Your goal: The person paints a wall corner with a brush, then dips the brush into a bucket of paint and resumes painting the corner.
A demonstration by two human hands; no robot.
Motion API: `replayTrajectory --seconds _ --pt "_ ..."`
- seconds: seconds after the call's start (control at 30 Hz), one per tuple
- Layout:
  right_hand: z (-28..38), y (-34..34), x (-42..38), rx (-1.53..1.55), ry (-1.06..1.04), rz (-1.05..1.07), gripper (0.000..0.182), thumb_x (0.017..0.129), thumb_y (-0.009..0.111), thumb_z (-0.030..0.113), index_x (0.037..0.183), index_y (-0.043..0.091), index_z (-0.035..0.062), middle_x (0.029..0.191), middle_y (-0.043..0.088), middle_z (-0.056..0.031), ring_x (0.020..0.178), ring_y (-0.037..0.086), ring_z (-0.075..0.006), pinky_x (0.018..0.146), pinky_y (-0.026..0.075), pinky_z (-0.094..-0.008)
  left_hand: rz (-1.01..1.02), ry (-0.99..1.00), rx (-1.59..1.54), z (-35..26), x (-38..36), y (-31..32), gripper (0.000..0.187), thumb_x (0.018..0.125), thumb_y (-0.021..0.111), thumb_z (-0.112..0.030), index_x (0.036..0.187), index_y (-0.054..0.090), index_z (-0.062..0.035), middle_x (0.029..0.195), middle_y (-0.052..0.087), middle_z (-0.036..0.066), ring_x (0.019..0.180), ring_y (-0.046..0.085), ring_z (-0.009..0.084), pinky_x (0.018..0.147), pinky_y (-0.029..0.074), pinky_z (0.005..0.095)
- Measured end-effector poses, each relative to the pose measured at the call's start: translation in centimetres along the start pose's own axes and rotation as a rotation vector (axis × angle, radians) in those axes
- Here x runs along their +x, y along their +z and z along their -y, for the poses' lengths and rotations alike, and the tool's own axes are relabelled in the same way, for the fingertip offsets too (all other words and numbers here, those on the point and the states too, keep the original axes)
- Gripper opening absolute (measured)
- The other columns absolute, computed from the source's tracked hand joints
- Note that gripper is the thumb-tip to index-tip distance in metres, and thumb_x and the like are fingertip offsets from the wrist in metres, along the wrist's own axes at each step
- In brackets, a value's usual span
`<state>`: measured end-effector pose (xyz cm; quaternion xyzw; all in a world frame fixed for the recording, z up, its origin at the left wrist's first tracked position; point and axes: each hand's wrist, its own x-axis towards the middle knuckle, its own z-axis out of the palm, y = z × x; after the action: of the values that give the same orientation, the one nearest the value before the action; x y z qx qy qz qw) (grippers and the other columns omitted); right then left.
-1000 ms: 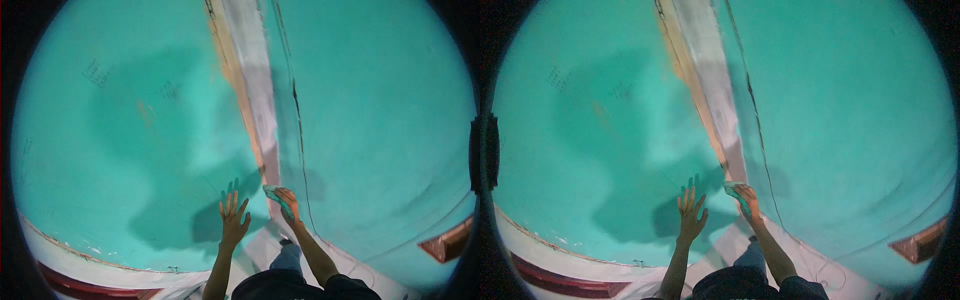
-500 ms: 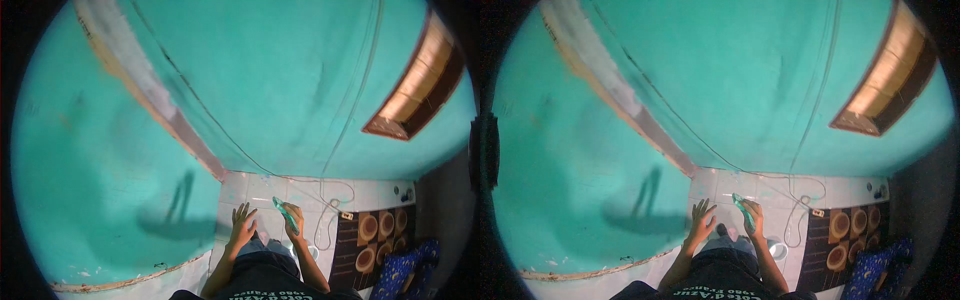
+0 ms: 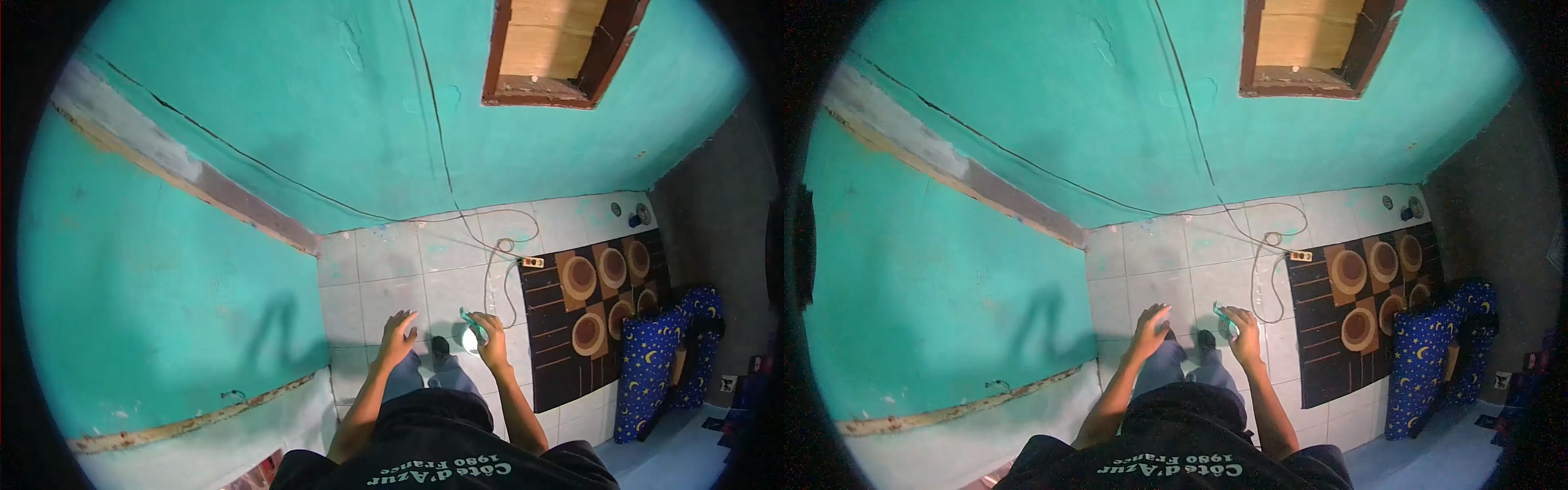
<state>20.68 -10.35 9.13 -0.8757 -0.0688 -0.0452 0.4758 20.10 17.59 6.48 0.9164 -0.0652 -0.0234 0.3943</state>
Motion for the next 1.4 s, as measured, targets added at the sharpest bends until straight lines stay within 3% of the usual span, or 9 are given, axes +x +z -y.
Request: replayTrajectory --seconds 0.07,0.33,0.6,0.9,1.07,1.17,1.23,1.27,1.4 --pt "-1.8 -1.2 -1.7 -0.020 -0.068 0.062 0.038 0.084 0.069 0.001 0.122 0.070 0.0059 0.119 0.070 -0.0158 0.110 0.062 -0.0374 0.098 0.047 -0.0450 -0.075 -0.005 -0.056 -0.3 -1.9 2.3 0.044 0.092 0.066 -0.012 0.135 0.061 -0.0067 0.134 0.063 0.020 0.133 0.052 0.0407 0.115 0.036 0.0500" --pt "-2.9 -2.9 -4.3 0.047 -0.129 0.148 0.041 0.080 0.065 -0.005 0.117 0.073 0.0074 0.114 0.072 -0.0155 0.106 0.064 -0.0382 0.095 0.049 -0.0446 -0.242 -0.077 -0.123 -3.4 -9.4 6.5 0.042 0.092 0.066 -0.013 0.133 0.062 -0.0046 0.131 0.064 0.021 0.126 0.056 0.0409 0.108 0.043 0.0484" --pt "-3.2 -4.6 -8.4 0.070 -0.251 0.233 0.030 0.083 0.074 0.003 0.113 0.074 0.0065 0.113 0.074 -0.0161 0.108 0.067 -0.0360 0.096 0.051 -0.0428 -0.394 -0.188 -0.193 -4.8 -17.3 12.4 0.040 0.092 0.066 -0.016 0.130 0.064 -0.0028 0.126 0.066 0.022 0.120 0.060 0.0421 0.105 0.045 0.0495" --pt "-6.1 -9.7 -15.6 -0.036 -0.118 0.354 0.025 0.086 0.074 0.009 0.111 0.075 0.0062 0.104 0.074 -0.0203 0.096 0.071 -0.0378 0.084 0.056 -0.0416 -0.337 -0.358 -0.195 -9.4 -25.8 20.9 0.041 0.090 0.063 -0.011 0.130 0.063 -0.0023 0.120 0.067 0.023 0.113 0.063 0.0420 0.097 0.050 0.0481" --pt "-11.0 -10.3 -16.0 -0.159 0.040 0.534 0.025 0.086 0.075 0.013 0.110 0.076 0.0064 0.093 0.074 -0.0191 0.085 0.073 -0.0373 0.074 0.058 -0.0416 -0.374 -0.375 -0.172 -8.4 -26.0 25.8 0.037 0.089 0.064 -0.006 0.125 0.065 0.0010 0.110 0.070 0.022 0.107 0.065 0.0407 0.095 0.051 0.0472" --pt "-18.2 -8.1 -15.5 -0.172 -0.019 0.581 0.027 0.083 0.076 0.012 0.109 0.077 0.0067 0.091 0.074 -0.0191 0.082 0.073 -0.0372 0.073 0.058 -0.0420 -0.282 -0.362 -0.188 -5.0 -25.7 30.1 0.042 0.090 0.064 -0.010 0.131 0.062 -0.0025 0.120 0.067 0.021 0.117 0.061 0.0386 0.105 0.045 0.0489" --pt "-23.6 -5.2 -15.3 -0.198 -0.194 0.527 0.030 0.079 0.077 0.010 0.108 0.077 0.0076 0.092 0.075 -0.0170 0.086 0.072 -0.0367 0.078 0.058 -0.0422 -0.115 -0.366 -0.162 -0.6 -24.6 33.9 0.048 0.092 0.064 -0.014 0.139 0.056 -0.0053 0.133 0.062 0.018 0.129 0.055 0.0364 0.113 0.037 0.0506" --pt "-25.9 -4.3 -15.4 -0.251 -0.188 0.600 0.039 0.083 0.069 0.006 0.119 0.074 0.0178 0.102 0.073 -0.0174 0.096 0.068 -0.0377 0.089 0.052 -0.0471 -0.112 -0.360 -0.065 0.2 -23.8 35.0 0.048 0.094 0.063 -0.016 0.140 0.055 -0.0056 0.135 0.061 0.018 0.131 0.053 0.0360 0.114 0.037 0.0507" --pt "-34.5 1.2 -15.5 -0.162 -0.125 0.628 0.043 0.082 0.067 0.002 0.123 0.072 0.0143 0.116 0.071 -0.0172 0.107 0.066 -0.0381 0.094 0.053 -0.0466 -0.066 -0.310 -0.015 6.9 -21.3 42.1 0.048 0.095 0.062 -0.017 0.141 0.054 -0.0073 0.139 0.058 0.019 0.133 0.052 0.0374 0.115 0.035 0.0516"
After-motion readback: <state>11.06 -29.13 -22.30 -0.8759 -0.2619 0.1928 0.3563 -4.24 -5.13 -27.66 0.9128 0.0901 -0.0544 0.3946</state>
